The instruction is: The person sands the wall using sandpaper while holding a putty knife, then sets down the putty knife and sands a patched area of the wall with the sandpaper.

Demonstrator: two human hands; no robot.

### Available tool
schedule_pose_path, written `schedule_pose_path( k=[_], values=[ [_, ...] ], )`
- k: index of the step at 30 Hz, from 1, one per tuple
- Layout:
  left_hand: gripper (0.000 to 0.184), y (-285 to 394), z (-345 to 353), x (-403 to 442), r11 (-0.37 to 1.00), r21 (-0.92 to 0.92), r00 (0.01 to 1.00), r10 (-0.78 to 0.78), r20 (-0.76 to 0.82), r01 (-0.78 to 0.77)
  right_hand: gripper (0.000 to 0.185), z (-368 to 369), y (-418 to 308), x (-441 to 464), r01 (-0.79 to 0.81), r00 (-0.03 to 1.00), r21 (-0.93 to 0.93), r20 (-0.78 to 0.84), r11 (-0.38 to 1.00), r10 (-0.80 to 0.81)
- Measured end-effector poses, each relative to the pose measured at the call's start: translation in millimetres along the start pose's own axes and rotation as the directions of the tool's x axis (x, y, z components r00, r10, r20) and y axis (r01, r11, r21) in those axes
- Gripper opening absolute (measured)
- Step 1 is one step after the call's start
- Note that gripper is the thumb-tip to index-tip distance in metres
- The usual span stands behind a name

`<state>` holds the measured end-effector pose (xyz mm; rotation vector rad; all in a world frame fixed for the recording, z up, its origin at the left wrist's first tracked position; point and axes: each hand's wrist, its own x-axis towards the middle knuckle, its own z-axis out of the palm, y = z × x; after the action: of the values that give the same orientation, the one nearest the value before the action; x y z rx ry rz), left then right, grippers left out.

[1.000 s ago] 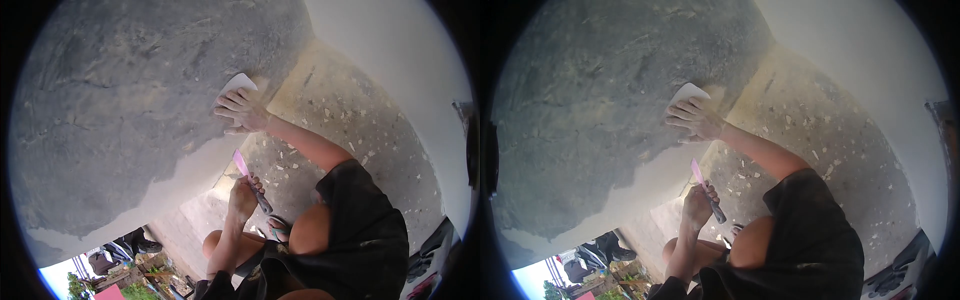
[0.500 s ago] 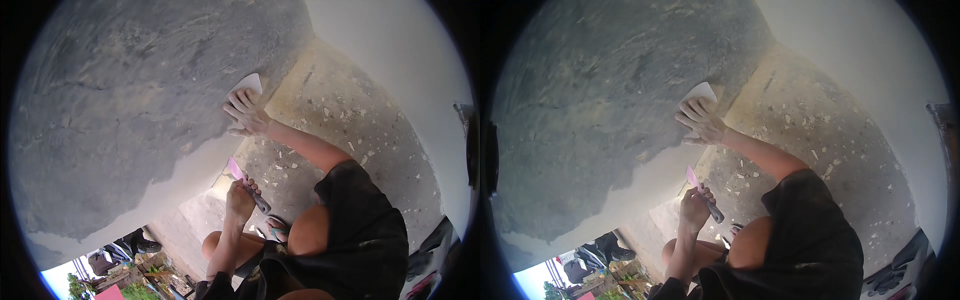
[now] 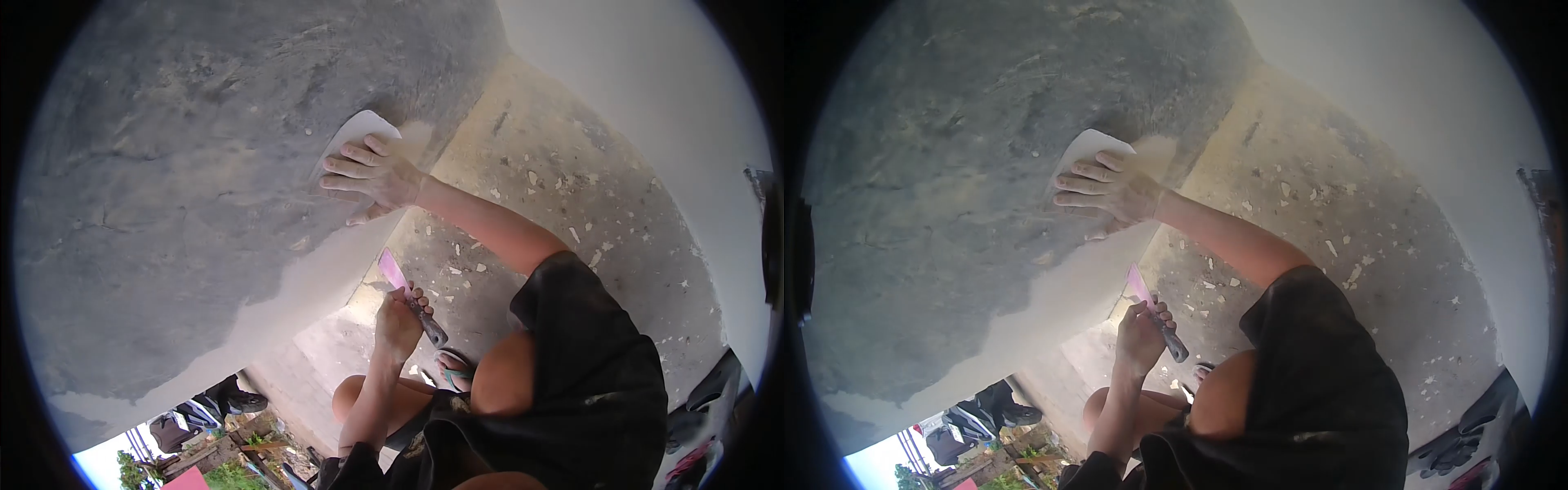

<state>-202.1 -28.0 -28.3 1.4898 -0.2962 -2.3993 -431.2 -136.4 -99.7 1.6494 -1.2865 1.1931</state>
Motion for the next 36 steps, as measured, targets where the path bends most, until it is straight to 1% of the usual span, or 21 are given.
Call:
schedule_pose_path(
  k=[1,2,3,4,5,8,10,11,12,14,15,16,17,18,19,24,27,29,31,34,36],
  values=[
    [0.02,1,-1,0,1.0,0.001,1.0,0.004,0.006,-0.004,0.082,-4,16,-5,0.002,1.0,0.013,-0.013,1.0,-0.002],
    [0.02,2,-3,1,1.0,-0.005,1.0,0.008,0.011,-0.008,0.082,-6,36,-14,-0.198,0.978,0.02,-0.06,0.98,0.199],
    [0.021,1,-4,-4,0.999,-0.01,0.999,0.038,0.016,-0.038,0.084,-9,52,-21,-0.467,0.871,0.117,-0.113,0.877,0.479],
    [0.021,-2,-3,-11,0.999,-0.018,0.999,0.047,0.013,-0.047,0.086,-13,68,-28,-0.672,0.682,0.251,-0.157,0.697,0.714],
    [0.021,-2,0,-16,0.998,-0.02,0.998,0.052,0.02,-0.052,0.089,-18,79,-31,-0.811,0.348,0.45,-0.142,0.374,0.927],
    [0.022,-2,-1,-14,0.999,0.023,0.999,0.049,0.001,-0.049,0.094,-20,63,-22,-0.789,0.42,0.455,-0.091,0.413,0.903],
    [0.023,-4,-6,-10,0.999,0.031,1.0,0.023,-0.017,-0.022,0.097,-21,35,-12,-0.779,0.461,0.457,-0.049,0.43,0.886],
    [0.023,-3,-7,-5,0.999,0.034,1.0,0.009,-0.002,-0.009,0.098,-16,9,-7,-0.682,0.663,0.403,-0.01,0.61,0.748],
    [0.023,-3,-9,0,0.999,0.033,1.0,0.0,0.013,-0.001,0.098,-9,-12,-7,-0.54,0.824,0.361,0.045,0.76,0.564],
    [0.022,0,-4,3,1.0,0.028,1.0,0.007,0.021,-0.008,0.1,-5,11,-25,-0.362,0.932,0.097,0.062,0.927,0.358],
    [0.021,0,2,1,1.0,0.024,1.0,0.016,0.007,-0.016,0.101,-5,24,-32,-0.254,0.962,-0.031,0.096,0.967,0.256],
    [0.02,0,8,-1,1.0,0.02,1.0,0.022,-0.006,-0.022,0.098,-5,37,-40,-0.502,0.863,0.091,-0.004,0.86,0.504],
    [0.02,0,10,-6,1.0,0.008,1.0,0.018,0.016,-0.018,0.095,-5,48,-45,-0.694,0.689,0.23,-0.063,0.682,0.722],
    [0.02,-1,12,-13,1.0,-0.006,0.999,0.012,0.04,-0.011,0.093,-12,64,-38,-0.809,0.349,0.456,-0.133,0.37,0.928],
    [0.02,-3,13,-15,1.0,-0.019,0.998,0.008,0.07,-0.007,0.091,-18,77,-31,-0.745,-0.044,0.666,-0.108,0.039,0.993],
    [0.02,-7,6,-5,0.999,0.026,0.999,-0.042,0.031,0.041,0.096,-25,6,-27,-0.769,0.207,0.636,0.154,0.063,0.966],
    [0.019,-4,11,3,0.998,0.047,0.999,-0.044,0.027,0.043,0.096,-16,-12,-35,-0.827,0.418,0.47,0.146,0.309,0.896],
    [0.019,-3,18,0,0.998,0.052,0.999,-0.03,0.032,0.028,0.084,-10,31,-57,-0.848,0.507,0.184,0.011,0.496,0.862],
    [0.018,-4,25,-7,0.999,0.051,0.999,-0.018,0.044,0.016,0.078,-41,86,-26,-0.904,0.242,0.364,-0.003,0.226,0.97],
    [0.018,-5,15,-10,0.998,0.055,0.997,-0.047,0.054,0.044,0.077,-32,105,-41,-0.887,0.18,0.42,-0.072,0.193,0.981],
    [0.018,-3,8,-4,0.998,0.059,0.999,-0.038,0.005,0.038,0.077,-30,118,-44,-0.866,0.166,0.455,-0.132,0.208,0.977]
  ],
)
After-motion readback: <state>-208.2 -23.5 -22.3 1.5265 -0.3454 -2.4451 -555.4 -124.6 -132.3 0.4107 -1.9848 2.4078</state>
